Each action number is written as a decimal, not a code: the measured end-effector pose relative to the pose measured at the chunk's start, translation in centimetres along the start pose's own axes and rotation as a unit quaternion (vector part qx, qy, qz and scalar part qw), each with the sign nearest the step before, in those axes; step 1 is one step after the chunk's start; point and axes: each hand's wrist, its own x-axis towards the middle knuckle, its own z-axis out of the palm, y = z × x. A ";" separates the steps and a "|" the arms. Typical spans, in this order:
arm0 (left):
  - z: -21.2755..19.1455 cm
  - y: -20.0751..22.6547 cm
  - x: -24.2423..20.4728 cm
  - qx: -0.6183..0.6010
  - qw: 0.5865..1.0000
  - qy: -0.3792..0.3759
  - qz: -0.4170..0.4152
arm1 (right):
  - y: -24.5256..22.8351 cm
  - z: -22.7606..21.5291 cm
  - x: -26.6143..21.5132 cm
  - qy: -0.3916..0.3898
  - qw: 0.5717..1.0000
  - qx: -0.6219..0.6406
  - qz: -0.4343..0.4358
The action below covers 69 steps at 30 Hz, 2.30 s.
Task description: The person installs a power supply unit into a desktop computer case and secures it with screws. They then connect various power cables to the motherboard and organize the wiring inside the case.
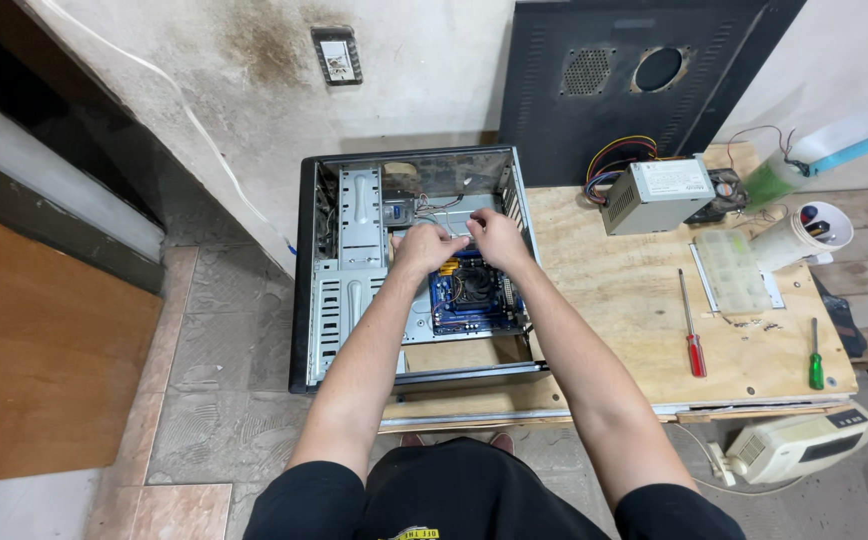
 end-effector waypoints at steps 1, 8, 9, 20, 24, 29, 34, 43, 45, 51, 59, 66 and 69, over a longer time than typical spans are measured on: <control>0.0 -0.1 -0.1 0.000 1.000 0.005 0.000 | -1.1 0.3 -0.2 0.001 1.000 0.000 -0.005; 1.0 -0.7 0.5 -0.050 0.997 0.013 0.055 | -5.4 -1.3 -2.8 -0.101 0.808 0.564 0.137; 1.8 -1.4 1.4 -0.013 0.999 -0.016 0.048 | -4.9 -1.7 -2.8 -0.119 0.793 0.582 0.139; 5.3 -7.6 6.9 0.123 0.990 0.021 0.063 | -4.8 -1.3 -2.8 -0.067 0.751 0.633 0.175; 5.5 -9.7 9.3 0.190 0.978 0.077 0.029 | -5.8 -1.8 -3.1 -0.049 0.777 0.611 0.143; 1.9 -4.4 3.9 0.088 0.996 -0.004 0.035 | -3.5 1.1 -1.5 -0.076 0.809 0.553 0.183; 2.3 -1.9 1.6 0.054 0.989 -0.118 0.070 | -4.1 1.5 -2.2 -0.085 0.807 0.546 0.207; 2.4 -2.7 3.8 -0.055 0.994 0.000 0.094 | -4.2 0.9 -1.9 0.058 0.904 0.416 0.076; 1.7 -3.1 4.9 -0.216 0.971 0.083 0.051 | -3.7 1.4 -1.9 0.099 0.967 0.229 -0.054; 1.1 -0.8 5.4 -0.396 0.894 0.135 0.163 | -4.8 1.5 -3.1 0.087 0.983 0.101 -0.129; 2.1 -3.3 7.3 -0.348 0.906 0.152 0.186 | -5.7 -1.4 -3.5 0.089 0.964 0.234 -0.085; 1.9 -2.7 7.6 -0.391 0.888 0.163 0.177 | -9.7 -3.6 -7.1 -0.047 0.965 0.236 -0.104; 2.3 -2.5 8.9 -0.413 0.879 0.155 0.179 | -7.6 -0.7 -5.3 -0.041 0.975 0.192 -0.101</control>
